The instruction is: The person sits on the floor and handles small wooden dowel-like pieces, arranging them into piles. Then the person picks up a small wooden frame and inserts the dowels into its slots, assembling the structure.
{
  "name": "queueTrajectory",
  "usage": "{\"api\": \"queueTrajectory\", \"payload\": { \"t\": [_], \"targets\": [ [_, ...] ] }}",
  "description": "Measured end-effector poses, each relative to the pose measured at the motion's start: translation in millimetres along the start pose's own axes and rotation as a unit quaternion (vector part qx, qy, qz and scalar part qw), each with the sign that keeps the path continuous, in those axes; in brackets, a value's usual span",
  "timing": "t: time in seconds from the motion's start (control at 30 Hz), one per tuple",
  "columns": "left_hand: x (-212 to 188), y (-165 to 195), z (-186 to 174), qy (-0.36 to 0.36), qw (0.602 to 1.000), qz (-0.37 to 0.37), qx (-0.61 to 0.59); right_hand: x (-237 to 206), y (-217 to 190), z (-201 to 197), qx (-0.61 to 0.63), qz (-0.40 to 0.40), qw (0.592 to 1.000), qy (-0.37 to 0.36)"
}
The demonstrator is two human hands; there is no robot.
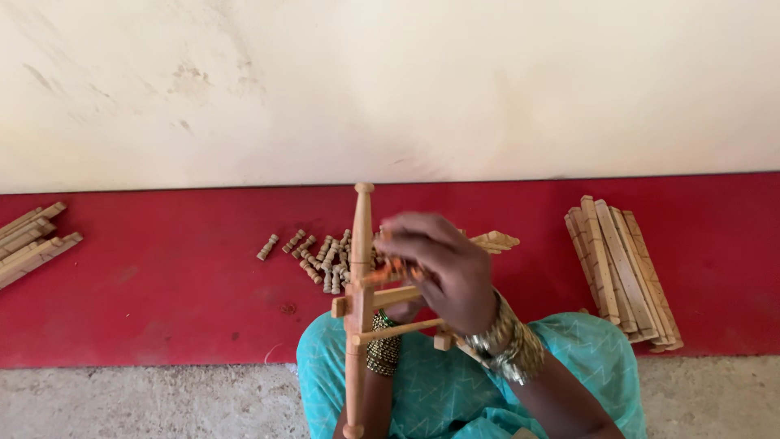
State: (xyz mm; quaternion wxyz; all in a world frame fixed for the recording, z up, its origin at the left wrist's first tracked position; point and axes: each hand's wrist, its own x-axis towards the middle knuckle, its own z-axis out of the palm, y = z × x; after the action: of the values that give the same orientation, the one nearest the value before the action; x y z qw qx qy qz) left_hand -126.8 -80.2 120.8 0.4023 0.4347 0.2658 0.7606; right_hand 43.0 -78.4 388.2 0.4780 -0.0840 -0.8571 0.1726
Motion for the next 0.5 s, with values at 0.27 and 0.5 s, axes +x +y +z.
{"api": "queueTrajectory", "payload": {
  "t": [0.27,0.5],
  "targets": [
    [5,-7,-1,0.004,1.000,0.006,0.018,33,15,32,-0.095,-0.216,0.960,-0.152],
    [-6,-25,9,-0.001,0.999,0.003,0.052,65,23,19,-0.223,-0.407,0.860,-0.213]
  ]
}}
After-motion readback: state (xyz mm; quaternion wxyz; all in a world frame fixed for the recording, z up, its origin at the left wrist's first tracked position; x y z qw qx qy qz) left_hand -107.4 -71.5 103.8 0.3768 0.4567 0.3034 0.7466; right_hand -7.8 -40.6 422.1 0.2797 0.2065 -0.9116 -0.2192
